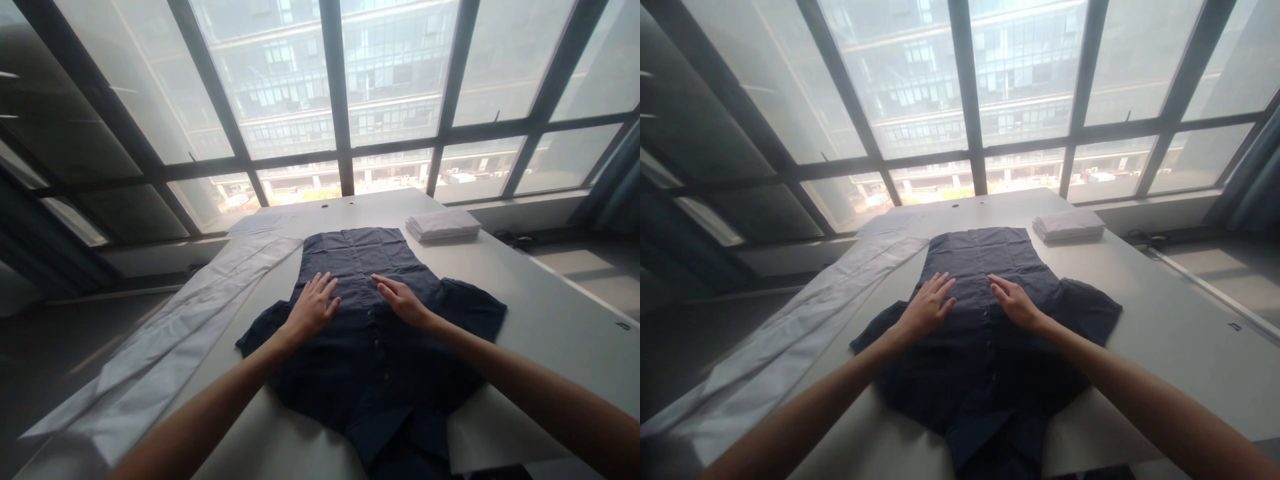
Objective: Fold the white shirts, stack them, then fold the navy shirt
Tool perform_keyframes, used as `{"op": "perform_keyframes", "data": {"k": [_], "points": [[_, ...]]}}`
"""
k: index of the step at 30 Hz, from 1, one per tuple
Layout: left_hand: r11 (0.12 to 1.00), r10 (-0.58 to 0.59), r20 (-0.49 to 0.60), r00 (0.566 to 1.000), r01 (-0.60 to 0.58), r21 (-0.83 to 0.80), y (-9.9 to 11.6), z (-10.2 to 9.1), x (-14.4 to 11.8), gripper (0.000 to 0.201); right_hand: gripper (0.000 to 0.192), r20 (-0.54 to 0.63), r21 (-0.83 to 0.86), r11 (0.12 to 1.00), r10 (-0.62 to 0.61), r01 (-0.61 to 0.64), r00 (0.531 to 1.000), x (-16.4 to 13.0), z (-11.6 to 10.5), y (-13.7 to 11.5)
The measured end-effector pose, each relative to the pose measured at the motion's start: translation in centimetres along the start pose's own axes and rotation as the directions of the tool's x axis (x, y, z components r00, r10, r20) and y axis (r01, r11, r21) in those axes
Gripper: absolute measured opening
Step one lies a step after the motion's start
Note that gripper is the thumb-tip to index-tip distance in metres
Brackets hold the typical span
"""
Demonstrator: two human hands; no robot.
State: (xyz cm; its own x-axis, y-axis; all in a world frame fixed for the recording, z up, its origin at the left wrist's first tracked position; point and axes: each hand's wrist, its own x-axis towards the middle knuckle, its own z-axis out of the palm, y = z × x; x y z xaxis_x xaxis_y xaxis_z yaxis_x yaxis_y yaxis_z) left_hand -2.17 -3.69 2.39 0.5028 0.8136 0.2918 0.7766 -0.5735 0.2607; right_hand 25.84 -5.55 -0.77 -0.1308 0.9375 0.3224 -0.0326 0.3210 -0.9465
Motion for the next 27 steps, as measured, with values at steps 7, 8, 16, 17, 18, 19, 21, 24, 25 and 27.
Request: {"op": "perform_keyframes", "data": {"k": [7,8,16,17,18,19,21,24,25,27], "points": [[0.993,-0.074,0.020,0.997,0.072,0.090,2.3,5.3,8.3,0.052,0.030,-0.058,0.566,0.800,0.280,-0.199,0.958,6.6,5.4,3.8],[0.991,-0.095,0.033,0.995,0.091,0.094,2.0,5.9,8.5,0.054,0.034,-0.041,0.620,0.745,0.343,-0.246,0.938,6.9,4.9,4.2],[0.985,-0.169,0.076,0.983,0.165,0.058,0.3,7.5,8.2,0.060,0.059,-0.110,0.740,0.605,0.539,-0.293,0.835,8.1,-6.6,4.2],[0.985,-0.170,0.078,0.982,0.166,0.050,0.3,7.5,8.3,0.060,0.060,-0.172,0.733,0.632,0.532,-0.253,0.829,8.2,-8.1,4.3],[0.985,-0.169,0.079,0.982,0.166,0.043,0.3,7.5,8.3,0.060,0.061,-0.246,0.714,0.669,0.515,-0.206,0.821,8.4,-9.5,4.6],[0.986,-0.166,0.079,0.983,0.164,0.040,0.3,7.5,8.3,0.061,0.061,-0.320,0.684,0.711,0.491,-0.160,0.810,8.5,-10.6,5.0],[0.986,-0.163,0.075,0.984,0.160,0.043,0.4,7.5,8.3,0.061,0.058,-0.453,0.611,0.789,0.419,-0.068,0.787,8.6,-12.3,5.8],[0.986,-0.163,0.061,0.985,0.160,0.048,0.3,7.8,8.3,0.058,0.052,-0.583,0.511,0.859,0.325,0.025,0.745,8.5,-13.2,6.3],[0.986,-0.163,0.056,0.985,0.161,0.042,0.2,7.8,8.2,0.058,0.051,-0.605,0.487,0.872,0.302,0.044,0.737,8.5,-13.2,6.1],[0.986,-0.166,0.047,0.985,0.165,0.018,0.2,7.8,8.2,0.056,0.049,-0.611,0.466,0.882,0.263,0.070,0.747,8.3,-12.6,5.2]]}}
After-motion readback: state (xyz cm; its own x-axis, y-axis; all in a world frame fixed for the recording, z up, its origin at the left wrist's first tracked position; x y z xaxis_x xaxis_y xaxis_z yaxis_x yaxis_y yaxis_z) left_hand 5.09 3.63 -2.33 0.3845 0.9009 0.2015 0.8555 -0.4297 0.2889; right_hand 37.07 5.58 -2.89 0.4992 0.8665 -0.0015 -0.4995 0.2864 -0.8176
